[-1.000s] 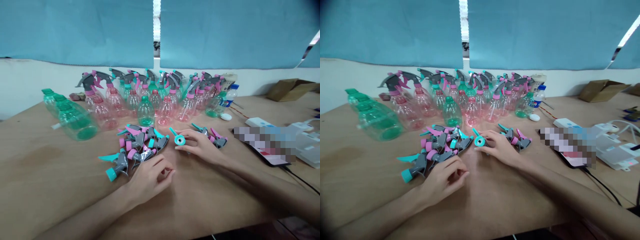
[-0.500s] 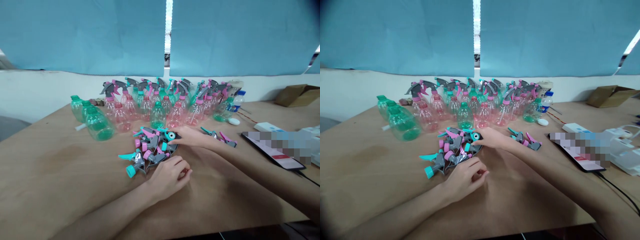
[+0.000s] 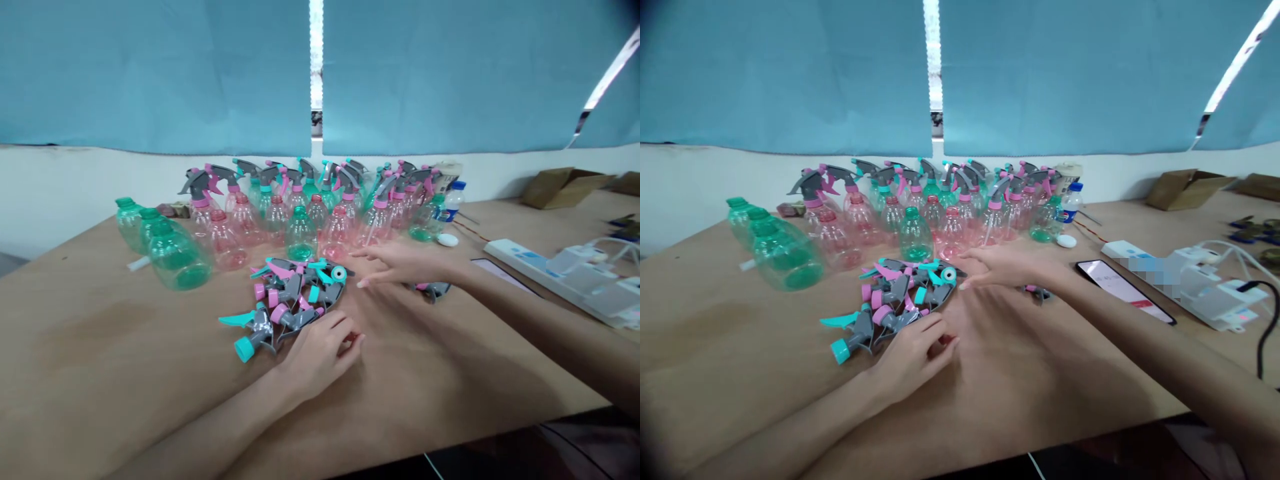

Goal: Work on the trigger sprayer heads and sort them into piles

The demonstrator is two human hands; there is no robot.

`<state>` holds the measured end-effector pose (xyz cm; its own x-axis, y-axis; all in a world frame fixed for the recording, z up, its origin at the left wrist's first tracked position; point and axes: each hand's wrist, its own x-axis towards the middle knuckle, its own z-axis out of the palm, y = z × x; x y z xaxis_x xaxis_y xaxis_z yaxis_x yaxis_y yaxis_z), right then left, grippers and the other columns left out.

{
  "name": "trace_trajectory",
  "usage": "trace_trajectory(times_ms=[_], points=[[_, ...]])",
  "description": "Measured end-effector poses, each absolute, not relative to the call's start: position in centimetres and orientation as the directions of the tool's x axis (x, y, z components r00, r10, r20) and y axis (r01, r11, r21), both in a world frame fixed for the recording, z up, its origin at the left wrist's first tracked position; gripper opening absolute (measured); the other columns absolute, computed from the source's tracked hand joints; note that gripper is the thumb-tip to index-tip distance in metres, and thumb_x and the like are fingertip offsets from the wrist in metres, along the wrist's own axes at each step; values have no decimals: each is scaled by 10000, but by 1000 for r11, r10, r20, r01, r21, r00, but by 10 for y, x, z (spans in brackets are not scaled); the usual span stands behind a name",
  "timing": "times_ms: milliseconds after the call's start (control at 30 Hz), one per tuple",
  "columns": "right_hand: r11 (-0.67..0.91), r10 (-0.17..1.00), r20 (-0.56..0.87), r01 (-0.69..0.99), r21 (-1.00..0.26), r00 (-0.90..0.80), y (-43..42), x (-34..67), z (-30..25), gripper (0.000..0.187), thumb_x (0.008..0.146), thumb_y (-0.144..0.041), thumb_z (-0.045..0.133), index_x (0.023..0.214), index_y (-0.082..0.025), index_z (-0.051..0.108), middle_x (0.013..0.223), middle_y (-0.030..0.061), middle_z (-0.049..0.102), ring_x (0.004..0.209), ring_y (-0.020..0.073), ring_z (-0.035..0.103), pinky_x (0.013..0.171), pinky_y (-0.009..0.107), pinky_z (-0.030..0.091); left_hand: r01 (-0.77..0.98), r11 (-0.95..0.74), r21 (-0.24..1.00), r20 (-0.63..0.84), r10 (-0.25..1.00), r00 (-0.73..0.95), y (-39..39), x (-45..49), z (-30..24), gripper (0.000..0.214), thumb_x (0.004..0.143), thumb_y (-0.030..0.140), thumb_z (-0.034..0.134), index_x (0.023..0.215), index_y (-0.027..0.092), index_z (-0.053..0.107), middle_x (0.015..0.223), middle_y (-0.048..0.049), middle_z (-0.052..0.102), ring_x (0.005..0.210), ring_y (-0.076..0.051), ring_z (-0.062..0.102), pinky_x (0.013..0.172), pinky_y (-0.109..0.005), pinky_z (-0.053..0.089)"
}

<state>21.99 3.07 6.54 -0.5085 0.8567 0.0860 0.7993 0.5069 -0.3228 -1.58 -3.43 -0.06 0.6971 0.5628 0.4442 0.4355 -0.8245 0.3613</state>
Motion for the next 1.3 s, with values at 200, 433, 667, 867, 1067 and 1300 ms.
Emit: trace_trajectory(times_ms=[200, 433, 667, 867, 1067, 1300], points=[[298, 921, -134, 884, -361, -365, 13, 284, 88, 557, 745, -552, 636, 1211, -247, 614, 1128, 94, 691, 871, 278, 691, 691, 353, 528, 385, -842, 379, 446, 531, 721, -30, -5, -2, 123, 888, 152, 469, 800, 165, 554, 758, -6, 564, 592, -112, 530, 531, -218, 436], [223, 969, -9, 893, -392, -246, 13, 328, 68, 388, 777, -450, 638, 1067, -198, 692, 1013, 118, 722, 812, 246, 689, 638, 313, 502, 398, -848, 348, 457, 525, 718, -17, 23, -6, 125, 885, 169, 476, 784, 164, 550, 724, 6, 544, 565, -110, 509, 532, -222, 423], [414, 900, 266, 871, -265, -346, 28, 297, 28, 380, 746, -485, 662, 1027, -229, 676, 972, 83, 645, 841, 248, 623, 723, 361, 489, 412, -851, 327, 462, 524, 715, -5, 54, -6, 127, 880, 163, 478, 771, 169, 543, 727, 5, 554, 600, -125, 533, 559, -233, 438], [470, 869, 315, 835, -284, -382, 34, 287, 12, 86, 741, -336, 707, 776, -258, 695, 889, 51, 639, 880, 244, 610, 764, 356, 501, 435, -832, 346, 467, 554, 689, -4, 53, -7, 102, 875, 133, 469, 818, 172, 544, 755, 5, 560, 577, -112, 530, 581, -238, 458], [492, 844, 467, 726, -481, -264, 9, 270, 1, 214, 841, -294, 621, 1042, -221, 606, 1016, 62, 587, 938, 214, 594, 821, 371, 495, 430, -785, 446, 475, 615, 630, -3, 52, -10, 136, 869, 141, 488, 993, 189, 517, 845, -5, 569, 683, -132, 582, 593, -241, 484], [526, 842, 473, 588, -614, -260, -12, 245, -17, 239, 822, -225, 626, 1059, -250, 606, 1021, 62, 560, 912, 210, 605, 806, 393, 526, 431, -712, 554, 501, 699, 511, -3, 53, -5, 251, 856, 182, 550, 1093, 210, 472, 1057, -58, 504, 861, -171, 596, 665, -288, 535]])
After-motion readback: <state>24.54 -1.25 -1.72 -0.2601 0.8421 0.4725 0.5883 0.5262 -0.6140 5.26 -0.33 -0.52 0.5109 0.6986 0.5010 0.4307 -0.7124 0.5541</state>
